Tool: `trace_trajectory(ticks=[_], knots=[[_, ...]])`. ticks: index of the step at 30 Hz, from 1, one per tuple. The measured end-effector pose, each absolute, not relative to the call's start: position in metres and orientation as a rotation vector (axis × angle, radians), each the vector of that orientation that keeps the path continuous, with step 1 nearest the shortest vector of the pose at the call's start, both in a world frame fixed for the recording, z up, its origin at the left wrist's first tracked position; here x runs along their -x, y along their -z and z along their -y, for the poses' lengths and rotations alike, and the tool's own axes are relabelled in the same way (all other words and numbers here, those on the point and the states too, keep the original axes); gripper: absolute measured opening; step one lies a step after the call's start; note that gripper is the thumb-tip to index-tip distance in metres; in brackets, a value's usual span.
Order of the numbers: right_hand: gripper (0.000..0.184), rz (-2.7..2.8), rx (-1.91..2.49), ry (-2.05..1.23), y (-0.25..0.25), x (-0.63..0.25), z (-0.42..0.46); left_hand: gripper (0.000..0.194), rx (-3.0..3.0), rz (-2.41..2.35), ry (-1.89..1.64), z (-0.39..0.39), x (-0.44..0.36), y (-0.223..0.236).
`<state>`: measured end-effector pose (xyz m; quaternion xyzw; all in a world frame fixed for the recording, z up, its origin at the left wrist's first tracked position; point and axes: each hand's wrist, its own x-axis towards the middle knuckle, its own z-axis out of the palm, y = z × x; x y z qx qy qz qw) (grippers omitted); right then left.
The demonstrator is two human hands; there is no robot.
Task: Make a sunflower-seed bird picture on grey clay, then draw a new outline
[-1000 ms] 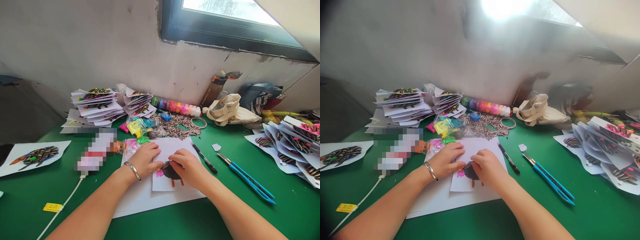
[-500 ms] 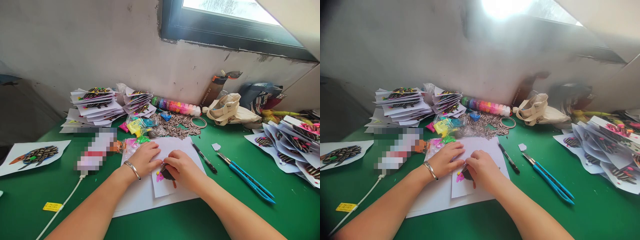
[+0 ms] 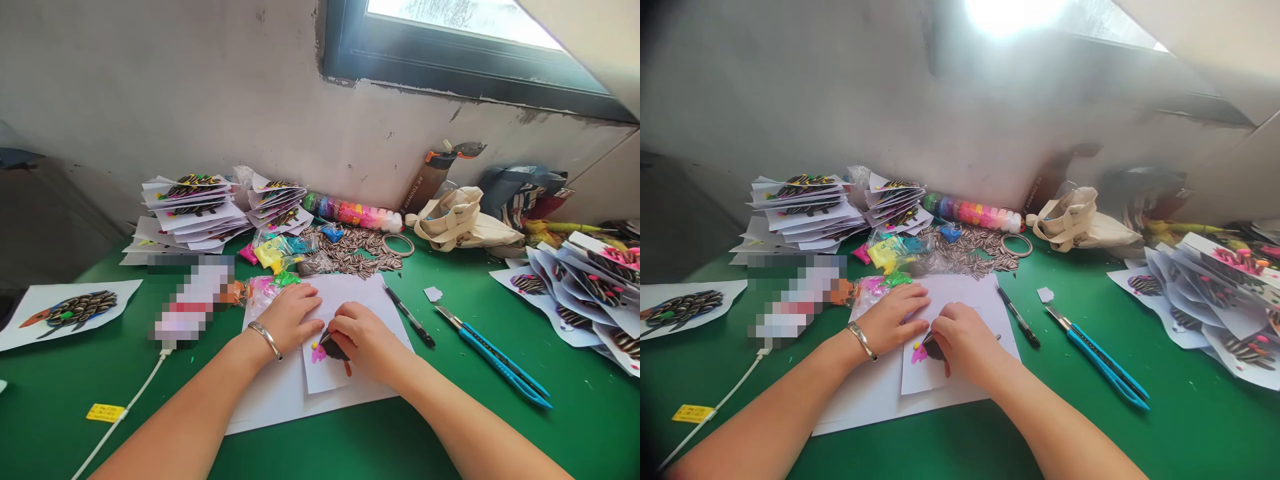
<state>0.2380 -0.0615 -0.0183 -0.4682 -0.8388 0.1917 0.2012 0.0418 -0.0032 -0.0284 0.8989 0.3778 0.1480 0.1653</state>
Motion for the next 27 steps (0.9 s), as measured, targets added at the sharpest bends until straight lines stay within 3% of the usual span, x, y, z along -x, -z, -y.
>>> trace_trajectory(ticks=[6, 11, 27], knots=[[0.018, 2.183, 1.323, -0.612, 0.008, -0.253, 0.057, 0.029, -2.567, -1.06, -0.453, 0.003, -0.041, 0.03], [0.013, 1.938, 1.585, -0.464, 0.019, -0.277, 0.038, 0.027, -2.583, -1.056, -0.465, 0.003, -0.04, 0.03], [0.025, 1.84, 1.745, -0.212, 0.046, -0.292, 0.004, 0.023, -2.586, -1.073, -0.461, 0.003, -0.04, 0.028]])
